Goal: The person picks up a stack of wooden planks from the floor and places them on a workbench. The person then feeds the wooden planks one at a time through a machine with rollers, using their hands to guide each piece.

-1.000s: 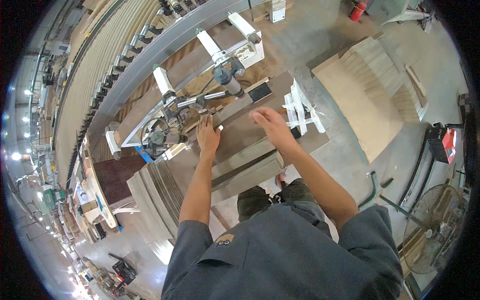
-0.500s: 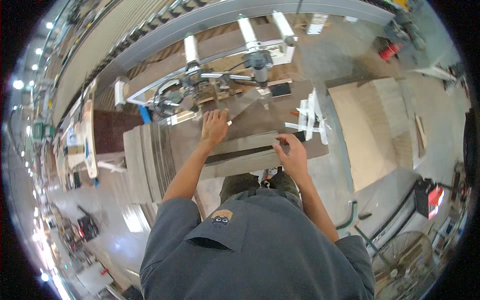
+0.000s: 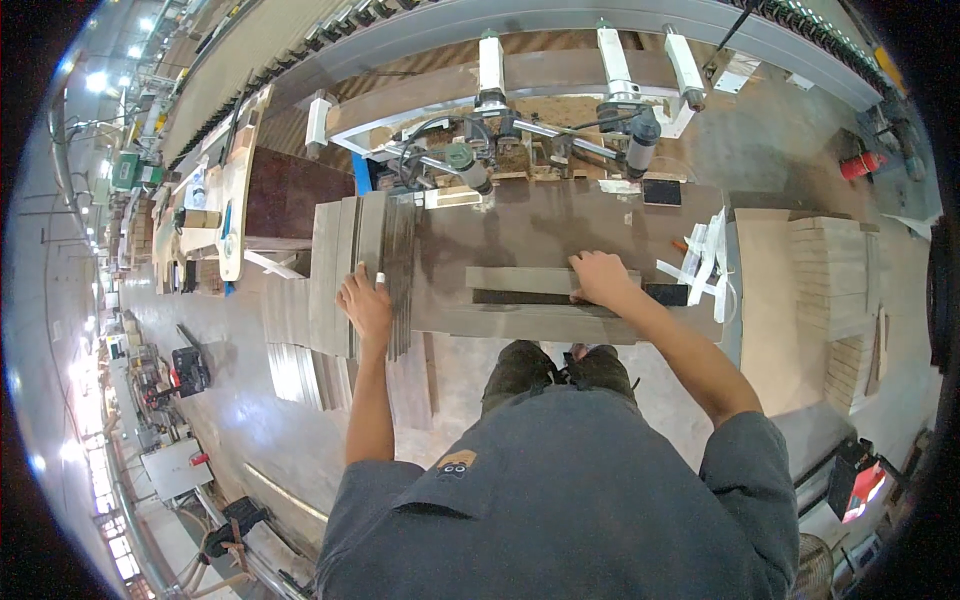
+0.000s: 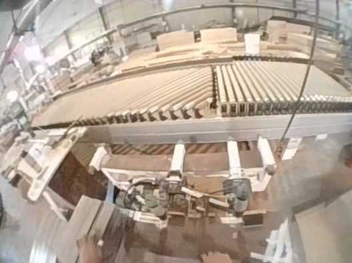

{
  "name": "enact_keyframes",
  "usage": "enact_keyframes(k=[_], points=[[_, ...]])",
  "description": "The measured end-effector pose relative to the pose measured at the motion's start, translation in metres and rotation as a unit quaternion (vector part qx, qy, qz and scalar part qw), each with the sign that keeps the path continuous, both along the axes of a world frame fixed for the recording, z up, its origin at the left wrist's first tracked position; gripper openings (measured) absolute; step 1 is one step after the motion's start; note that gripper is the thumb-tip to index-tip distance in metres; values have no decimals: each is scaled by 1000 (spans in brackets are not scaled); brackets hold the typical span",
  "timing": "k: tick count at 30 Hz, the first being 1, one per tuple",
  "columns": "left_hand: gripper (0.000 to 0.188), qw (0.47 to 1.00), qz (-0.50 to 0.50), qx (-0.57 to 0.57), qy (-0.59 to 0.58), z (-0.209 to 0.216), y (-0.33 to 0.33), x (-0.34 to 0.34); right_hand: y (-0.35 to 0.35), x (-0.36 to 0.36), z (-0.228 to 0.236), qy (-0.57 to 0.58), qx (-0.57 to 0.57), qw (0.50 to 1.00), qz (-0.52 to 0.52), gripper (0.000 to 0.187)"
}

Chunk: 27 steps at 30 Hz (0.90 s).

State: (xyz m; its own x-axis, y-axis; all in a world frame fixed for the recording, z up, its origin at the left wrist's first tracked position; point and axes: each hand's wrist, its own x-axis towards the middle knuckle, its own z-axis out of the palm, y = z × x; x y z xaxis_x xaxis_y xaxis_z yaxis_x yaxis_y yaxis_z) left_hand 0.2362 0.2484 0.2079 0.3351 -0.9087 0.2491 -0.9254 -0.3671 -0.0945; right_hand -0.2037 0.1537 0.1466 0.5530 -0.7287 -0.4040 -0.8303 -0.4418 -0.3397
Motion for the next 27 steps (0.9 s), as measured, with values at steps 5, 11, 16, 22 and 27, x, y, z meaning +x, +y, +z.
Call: enact_keyframes(k=[5,11,16,22,27], points=[[49,998,57,10,-17,-10,-12,6,2,7,-4,23,-1,998,62,60],[48,935,-297,65,182,-7,-66,-112,-2,1,-14,11,19,999,35,41],[62,821,-497,160,232,-39,-108,-194,-23,-6,-13,-18,-56,998,-2,30],[63,837,-507,135,157,-115,-152,-200,-74,-9,-40,-48,-107,991,-58,28],[65,859,-494,66,116,-142,-174,-209,-87,-13,-60,-98,-213,967,-103,38]])
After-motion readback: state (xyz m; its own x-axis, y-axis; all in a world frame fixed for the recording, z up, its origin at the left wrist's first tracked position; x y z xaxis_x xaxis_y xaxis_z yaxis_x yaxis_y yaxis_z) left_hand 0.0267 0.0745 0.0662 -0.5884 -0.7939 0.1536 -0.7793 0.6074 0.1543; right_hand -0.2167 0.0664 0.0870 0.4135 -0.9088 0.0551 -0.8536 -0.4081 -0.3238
